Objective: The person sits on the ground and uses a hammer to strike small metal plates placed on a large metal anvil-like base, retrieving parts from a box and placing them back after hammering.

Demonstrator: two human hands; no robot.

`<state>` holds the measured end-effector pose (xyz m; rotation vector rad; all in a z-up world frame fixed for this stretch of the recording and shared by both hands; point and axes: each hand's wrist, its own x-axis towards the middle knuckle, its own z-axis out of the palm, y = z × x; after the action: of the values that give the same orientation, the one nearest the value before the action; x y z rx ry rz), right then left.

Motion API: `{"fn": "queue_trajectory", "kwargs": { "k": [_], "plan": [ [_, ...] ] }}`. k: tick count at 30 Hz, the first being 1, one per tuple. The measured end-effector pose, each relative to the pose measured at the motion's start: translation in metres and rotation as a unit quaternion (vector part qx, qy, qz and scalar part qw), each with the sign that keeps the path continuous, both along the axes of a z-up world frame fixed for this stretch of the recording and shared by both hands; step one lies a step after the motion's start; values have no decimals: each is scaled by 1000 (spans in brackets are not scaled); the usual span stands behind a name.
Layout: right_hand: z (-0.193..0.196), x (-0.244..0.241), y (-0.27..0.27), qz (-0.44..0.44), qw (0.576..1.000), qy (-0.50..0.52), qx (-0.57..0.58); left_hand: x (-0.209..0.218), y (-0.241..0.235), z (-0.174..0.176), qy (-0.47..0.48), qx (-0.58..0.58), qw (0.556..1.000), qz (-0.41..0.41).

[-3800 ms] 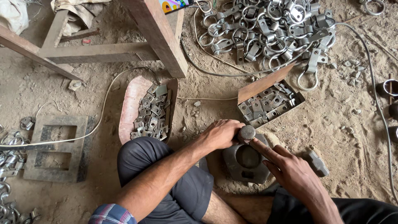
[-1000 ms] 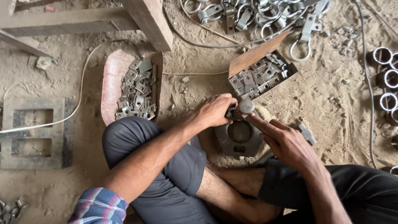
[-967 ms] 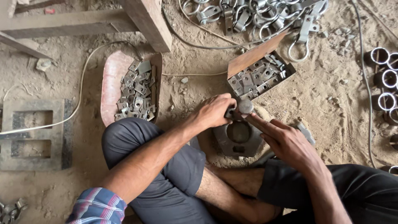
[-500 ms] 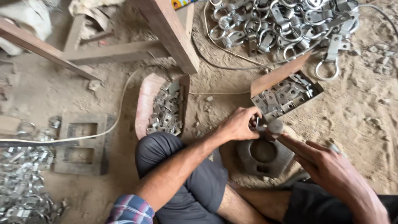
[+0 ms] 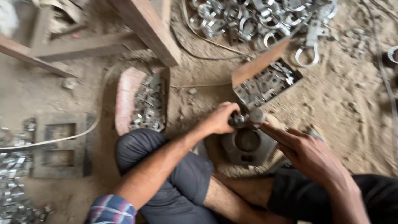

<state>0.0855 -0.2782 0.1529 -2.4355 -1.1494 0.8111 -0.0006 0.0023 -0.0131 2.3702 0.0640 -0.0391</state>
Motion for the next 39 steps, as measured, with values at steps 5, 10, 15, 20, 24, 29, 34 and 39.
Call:
{"fn": "queue_trajectory", "kwargs": {
  "k": [5,10,15,20,24,29,34,39],
  "plan": [
    [-10,0,-5,9,999,-20,-46,8,6,31,122,-37,992,-2],
    [-21,-4,-11,44,992,-95,75,5,27,47,111,67,991,19],
    [-28,-15,-7,-6,977,-97,191,-12,43,18,-4,92,993,71],
    [-34,-20,12,0,953,-86,290,-8,37,17,-31,88,990,101],
    [-26,-26,31,32,996,-22,76,-2,33,37,48,103,986,120],
    [-11,-26,36,37,998,-15,48,-4,23,47,-36,115,991,52],
    [-10,-27,36,-1,999,35,3,0,-5,46,75,75,994,21],
    [-16,-25,31,9,999,39,0,6,-3,42,118,60,991,6]
  ]
}}
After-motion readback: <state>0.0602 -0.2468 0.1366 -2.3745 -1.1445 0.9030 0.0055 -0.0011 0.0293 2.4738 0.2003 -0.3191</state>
